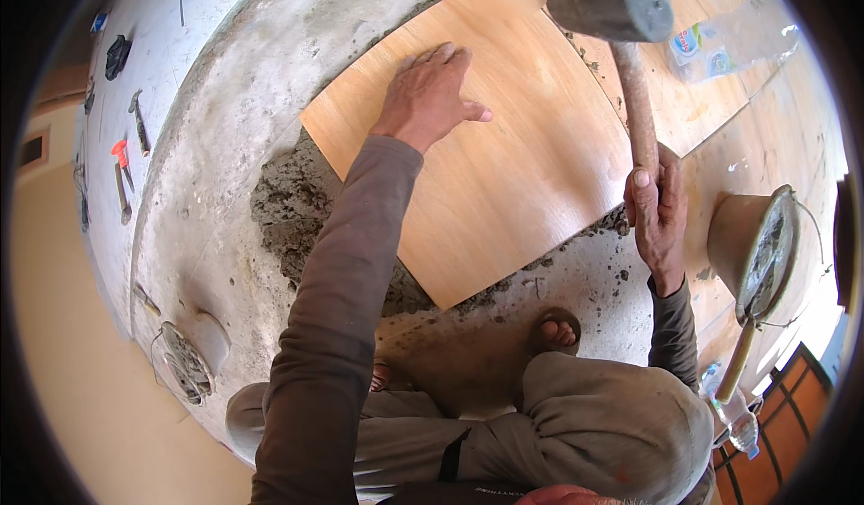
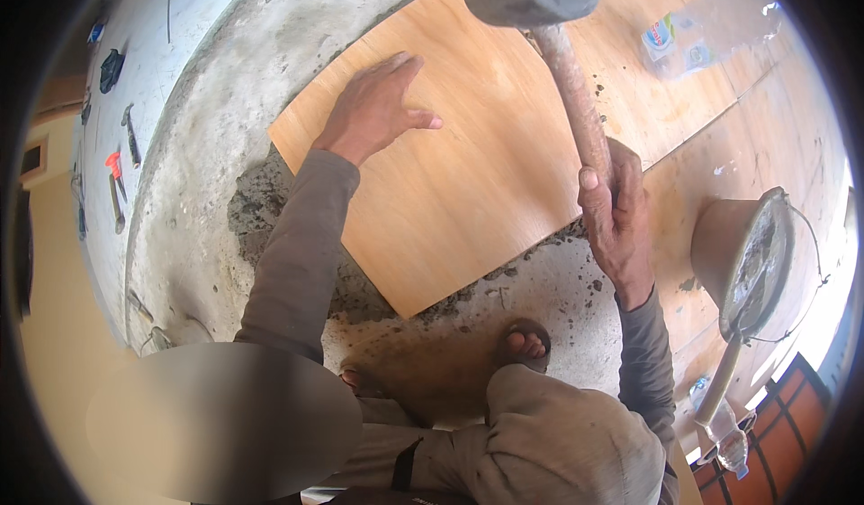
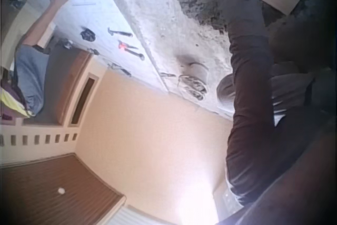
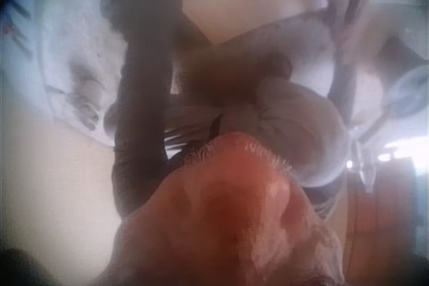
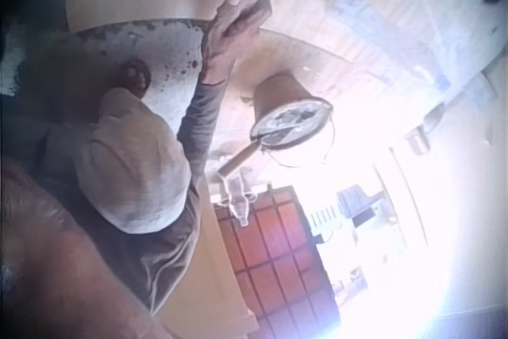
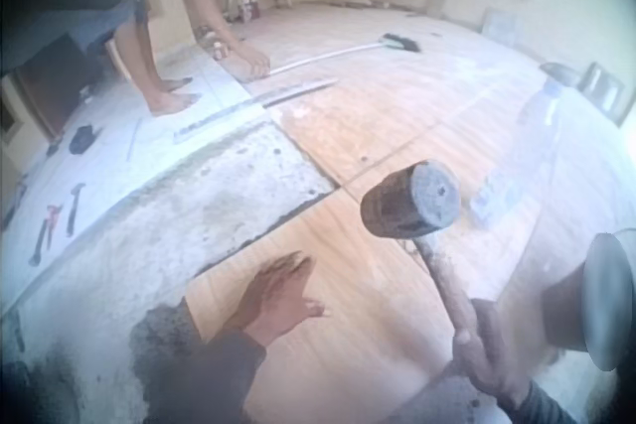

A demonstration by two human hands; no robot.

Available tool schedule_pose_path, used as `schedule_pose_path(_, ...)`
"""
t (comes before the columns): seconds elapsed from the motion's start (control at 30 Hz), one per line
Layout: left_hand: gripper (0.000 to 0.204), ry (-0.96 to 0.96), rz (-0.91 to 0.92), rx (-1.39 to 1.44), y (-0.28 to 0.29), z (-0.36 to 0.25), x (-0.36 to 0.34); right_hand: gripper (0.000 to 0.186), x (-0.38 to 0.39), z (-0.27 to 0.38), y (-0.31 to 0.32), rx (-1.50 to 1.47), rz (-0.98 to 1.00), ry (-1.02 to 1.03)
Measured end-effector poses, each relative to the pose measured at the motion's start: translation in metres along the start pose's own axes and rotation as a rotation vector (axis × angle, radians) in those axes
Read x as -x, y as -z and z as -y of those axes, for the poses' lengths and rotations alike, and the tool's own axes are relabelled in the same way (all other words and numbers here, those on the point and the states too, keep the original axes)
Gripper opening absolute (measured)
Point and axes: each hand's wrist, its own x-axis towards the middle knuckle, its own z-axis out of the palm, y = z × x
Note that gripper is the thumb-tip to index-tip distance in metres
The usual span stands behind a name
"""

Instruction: The person places a wooden tile onto a bed of cement on the floor and uses a rubber mallet to tap it into place. They then use a spirit level to check the alignment of the tile. Finally, they use a trowel to spread more cement on the floor to prepare for the next tile.

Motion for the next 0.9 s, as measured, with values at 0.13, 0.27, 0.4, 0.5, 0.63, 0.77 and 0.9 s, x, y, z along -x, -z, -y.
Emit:
schedule_pose_path(0.13, 0.093, 0.021, -0.047, -0.028, -0.02, -0.005, 0.0, 0.043, -0.05, -0.003, -0.011, 0.259, -0.11, 0.154)
schedule_pose_path(0.27, 0.094, 0.013, -0.023, -0.009, -0.016, -0.02, -0.01, 0.04, -0.117, -0.028, -0.016, 0.593, 0.163, 0.185)
schedule_pose_path(0.4, 0.093, 0.073, 0.048, -0.036, -0.014, -0.021, -0.005, 0.044, -0.134, 0.047, -0.014, 0.389, 0.062, 0.181)
schedule_pose_path(0.5, 0.093, 0.066, 0.061, -0.05, -0.006, -0.022, -0.012, 0.043, -0.123, 0.034, -0.037, 0.202, -0.13, 0.29)
schedule_pose_path(0.63, 0.092, 0.033, 0.08, -0.027, -0.004, -0.033, -0.02, 0.042, -0.133, -0.055, -0.045, 0.532, 0.085, 0.297)
schedule_pose_path(0.77, 0.092, 0.086, 0.075, -0.06, -0.001, -0.02, -0.009, 0.042, -0.113, 0.041, -0.036, 0.385, 0.07, 0.127)
schedule_pose_path(0.9, 0.092, 0.074, 0.107, -0.04, -0.005, -0.034, -0.018, 0.042, -0.1, -0.004, -0.045, 0.339, -0.023, 0.166)
